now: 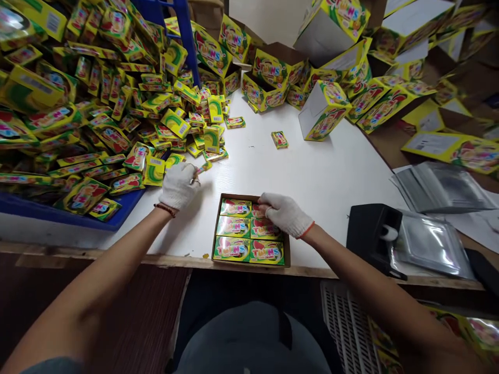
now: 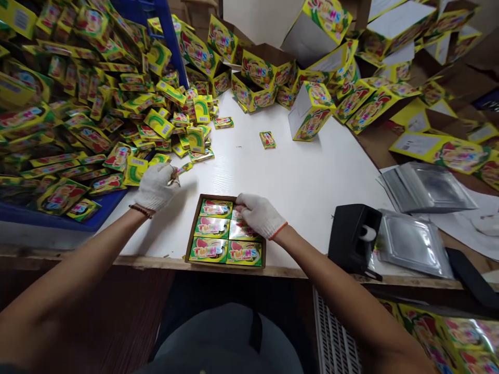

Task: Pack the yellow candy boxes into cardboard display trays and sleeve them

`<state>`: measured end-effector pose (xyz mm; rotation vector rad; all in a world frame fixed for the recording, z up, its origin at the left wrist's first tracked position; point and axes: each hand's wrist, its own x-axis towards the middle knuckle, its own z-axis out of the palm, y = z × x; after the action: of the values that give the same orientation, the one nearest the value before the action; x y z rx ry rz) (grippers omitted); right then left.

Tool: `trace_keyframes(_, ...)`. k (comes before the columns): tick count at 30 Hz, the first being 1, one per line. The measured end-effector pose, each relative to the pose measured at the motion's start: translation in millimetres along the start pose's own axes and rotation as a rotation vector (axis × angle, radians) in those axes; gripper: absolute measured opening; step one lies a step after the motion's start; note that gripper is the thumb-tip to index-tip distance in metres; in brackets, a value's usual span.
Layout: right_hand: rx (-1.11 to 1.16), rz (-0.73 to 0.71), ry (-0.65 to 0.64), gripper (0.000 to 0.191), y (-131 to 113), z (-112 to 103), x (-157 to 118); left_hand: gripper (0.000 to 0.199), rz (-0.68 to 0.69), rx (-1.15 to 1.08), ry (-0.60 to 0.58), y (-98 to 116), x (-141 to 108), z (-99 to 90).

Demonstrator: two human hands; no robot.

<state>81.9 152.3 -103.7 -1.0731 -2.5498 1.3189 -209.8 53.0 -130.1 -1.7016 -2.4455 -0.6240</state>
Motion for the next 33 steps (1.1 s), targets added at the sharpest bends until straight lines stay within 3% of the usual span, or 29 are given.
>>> trace_keyframes(2,0.263,0.076,0.098,0.015,-5.4,-3.4,1.9,0.010,0.157,-0.029,-0.036,30.9,-15.8,-7.5)
trace_keyframes(4,0.466,0.159,0.078,0.024,-10.1,-8.0,4.4,0.020,0.420,-0.081,-0.098,65.6,-33.0,-10.7)
trace_keyframes(7,0.403,0.122,0.042,0.026,-8.7,-18.0,6.4,0.027,0.636,-0.150,-0.102,106.0,-52.9,-5.8)
trace_keyframes(11,0.045,-0.127,0.211,0.019,8.6,-24.6,3.1,0.036,0.523,-0.234,0.049,120.8,-56.8,5.9)
trace_keyframes(13,-0.099,-0.158,0.233,0.017,16.0,-19.1,0.6,0.033,0.462,-0.268,0.056,121.6,-52.1,8.3)
trace_keyframes(15,-0.314,-0.134,0.211,0.017,18.5,-9.4,-1.9,0.022,0.450,-0.260,-0.029,126.0,-46.7,8.3)
trace_keyframes(19,-0.692,-0.124,0.216,0.018,14.8,2.7,-9.4,0.014,0.518,-0.152,-0.315,144.8,-41.4,8.3)
trace_keyframes(22,-0.655,-0.113,0.267,0.019,17.2,-3.4,-18.1,0.017,0.573,-0.073,-0.431,150.7,-41.3,9.3)
trace_keyframes(27,-0.342,-0.218,0.440,0.021,40.2,-12.5,-31.5,0.032,0.730,-0.086,-0.510,141.9,-41.2,4.4)
trace_keyframes(29,-0.221,-0.235,0.496,0.023,52.0,-9.5,-34.6,0.032,0.682,-0.075,-0.475,143.2,-41.5,3.5)
trace_keyframes(33,-0.039,-0.142,0.563,0.027,69.4,0.3,-40.1,0.033,0.526,-0.036,-0.260,159.7,-42.3,16.2)
